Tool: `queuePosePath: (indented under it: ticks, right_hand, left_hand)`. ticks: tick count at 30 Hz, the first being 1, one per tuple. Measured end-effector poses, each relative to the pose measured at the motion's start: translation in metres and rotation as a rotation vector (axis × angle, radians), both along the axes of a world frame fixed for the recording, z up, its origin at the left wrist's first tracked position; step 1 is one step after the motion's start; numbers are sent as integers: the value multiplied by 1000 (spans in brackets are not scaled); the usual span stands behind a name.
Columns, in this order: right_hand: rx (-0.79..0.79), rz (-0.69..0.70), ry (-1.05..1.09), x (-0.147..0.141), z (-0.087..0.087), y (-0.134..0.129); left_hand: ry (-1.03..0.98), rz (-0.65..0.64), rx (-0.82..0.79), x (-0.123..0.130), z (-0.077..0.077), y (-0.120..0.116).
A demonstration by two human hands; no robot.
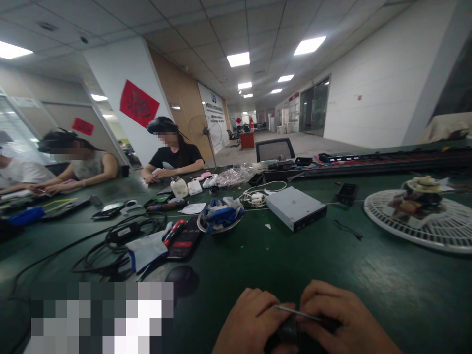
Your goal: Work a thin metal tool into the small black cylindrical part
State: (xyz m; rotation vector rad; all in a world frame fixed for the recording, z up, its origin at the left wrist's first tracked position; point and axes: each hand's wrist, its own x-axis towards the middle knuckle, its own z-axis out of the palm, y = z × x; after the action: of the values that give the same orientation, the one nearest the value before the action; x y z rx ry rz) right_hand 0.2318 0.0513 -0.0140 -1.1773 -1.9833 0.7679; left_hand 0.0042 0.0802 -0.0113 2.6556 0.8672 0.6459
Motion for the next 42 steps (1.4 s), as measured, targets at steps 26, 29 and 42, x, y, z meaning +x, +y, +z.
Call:
queuePosePath:
  ticks: [26,29,42]
  right_hand:
    - [-37,-81,-35,-1,6,0]
    - [9,-69,-116,-3,5,0]
    - [5,-75,-185,-3,13,-8]
  left_hand:
    - [-285,552,-177,6,13,-6]
    - [-270,488,-172,7,15,-7]
    - [-220,455,-246,7,16,-10]
